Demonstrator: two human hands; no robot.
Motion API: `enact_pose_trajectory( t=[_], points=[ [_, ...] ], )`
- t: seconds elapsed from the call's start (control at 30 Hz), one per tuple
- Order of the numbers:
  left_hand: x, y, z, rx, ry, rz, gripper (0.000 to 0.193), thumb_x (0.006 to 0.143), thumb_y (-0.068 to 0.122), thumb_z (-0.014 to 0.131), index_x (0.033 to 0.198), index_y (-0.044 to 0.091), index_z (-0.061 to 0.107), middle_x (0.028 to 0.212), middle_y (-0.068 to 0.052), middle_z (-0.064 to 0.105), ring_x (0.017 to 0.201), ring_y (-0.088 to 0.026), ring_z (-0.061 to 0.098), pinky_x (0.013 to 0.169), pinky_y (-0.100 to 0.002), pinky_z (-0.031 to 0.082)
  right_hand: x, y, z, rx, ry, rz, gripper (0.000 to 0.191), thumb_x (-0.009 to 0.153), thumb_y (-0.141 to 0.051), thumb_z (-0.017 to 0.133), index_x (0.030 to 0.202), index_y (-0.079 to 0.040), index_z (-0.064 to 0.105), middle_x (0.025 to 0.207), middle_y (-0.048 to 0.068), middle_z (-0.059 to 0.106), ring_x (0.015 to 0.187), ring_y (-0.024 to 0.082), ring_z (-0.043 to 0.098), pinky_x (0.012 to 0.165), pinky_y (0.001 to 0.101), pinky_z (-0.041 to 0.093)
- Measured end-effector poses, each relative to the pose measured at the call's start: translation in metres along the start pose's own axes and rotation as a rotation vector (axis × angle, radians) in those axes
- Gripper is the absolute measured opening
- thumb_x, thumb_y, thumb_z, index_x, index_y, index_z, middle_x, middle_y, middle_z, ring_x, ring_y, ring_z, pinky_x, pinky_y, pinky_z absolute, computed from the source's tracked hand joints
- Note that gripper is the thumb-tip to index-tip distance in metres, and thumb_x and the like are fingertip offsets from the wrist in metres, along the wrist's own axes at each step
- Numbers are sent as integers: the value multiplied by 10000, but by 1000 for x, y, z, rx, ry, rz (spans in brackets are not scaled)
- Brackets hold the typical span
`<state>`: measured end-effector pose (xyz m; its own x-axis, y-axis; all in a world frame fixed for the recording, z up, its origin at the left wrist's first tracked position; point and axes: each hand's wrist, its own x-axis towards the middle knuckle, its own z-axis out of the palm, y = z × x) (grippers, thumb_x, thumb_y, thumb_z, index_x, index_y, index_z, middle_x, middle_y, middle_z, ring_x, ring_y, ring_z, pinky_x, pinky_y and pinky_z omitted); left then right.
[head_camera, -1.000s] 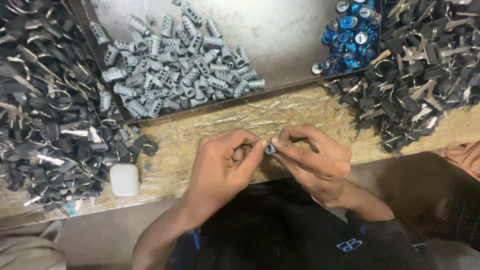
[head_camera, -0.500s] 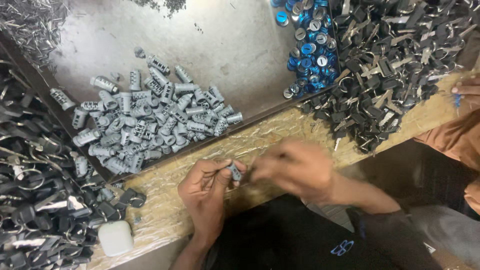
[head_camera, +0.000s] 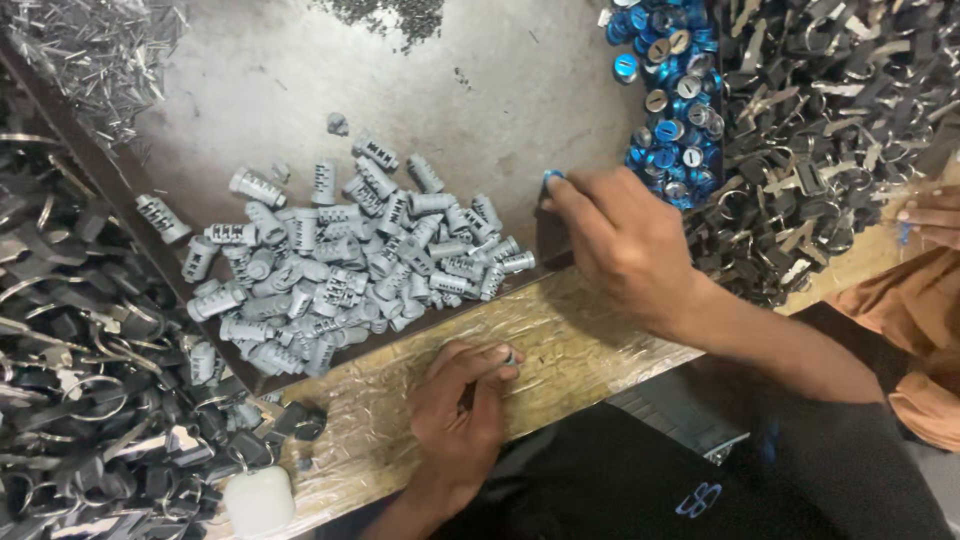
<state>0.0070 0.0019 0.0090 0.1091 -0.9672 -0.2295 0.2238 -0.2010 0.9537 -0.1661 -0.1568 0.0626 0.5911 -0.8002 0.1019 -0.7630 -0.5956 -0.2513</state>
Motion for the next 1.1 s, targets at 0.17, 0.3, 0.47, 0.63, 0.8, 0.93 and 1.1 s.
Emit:
enact_pose_trajectory(
  t=[0.17,0.3,0.47,0.63,0.8,0.93,1.1],
  points=[
    [2,-3,2,-32,19,4,127,969,-79,643,1074,-50,708,960,-149,758,827,-171,748,732,-254,623,-7,2,-16,68,-34,157,320,957,42,727,1266,-2,662,1102,143,657,938,323,664,801,383,542],
    [2,-6,-2,36,-5,20,102,968,-67,650,1051,-39,702,967,-146,756,868,-183,754,773,-268,615,-5,21,2,35,-32,-114,441,711,110,663,1147,43,667,980,187,653,811,365,652,689,412,536],
    [3,-8,-3,-77,36,-19,102,947,-78,684,1039,-41,705,952,-136,760,864,-179,749,780,-273,609,-18,5,-7,165,-27,-68,268,868,64,731,1126,66,658,957,169,652,777,325,638,641,401,512],
    [9,9,8,118,-2,159,88,925,-83,724,970,-8,733,842,-80,746,768,-128,714,683,-244,554,-72,-53,-11,485,90,-34,275,848,21,770,1104,46,670,860,138,682,703,244,660,589,363,522],
    [7,11,-15,-266,-295,-439,120,859,-115,781,879,-67,672,800,-111,754,674,-139,676,558,-262,499,-107,-49,19,817,164,-136,297,851,6,786,1130,34,688,869,123,710,692,221,685,582,337,516],
    [3,3,-26,-319,-361,-493,148,826,-91,739,953,-41,681,806,-100,738,741,-153,733,689,-264,581,-128,-58,27,906,80,-163,601,799,-124,905,1219,190,611,695,98,566,555,206,588,485,341,459],
    [3,30,2,95,-550,-393,121,849,8,762,931,-78,785,826,-99,762,773,-143,697,706,-262,534,-164,-55,58,547,390,-353,465,941,-43,825,1283,143,571,770,47,563,637,168,599,529,325,477]
  ],
)
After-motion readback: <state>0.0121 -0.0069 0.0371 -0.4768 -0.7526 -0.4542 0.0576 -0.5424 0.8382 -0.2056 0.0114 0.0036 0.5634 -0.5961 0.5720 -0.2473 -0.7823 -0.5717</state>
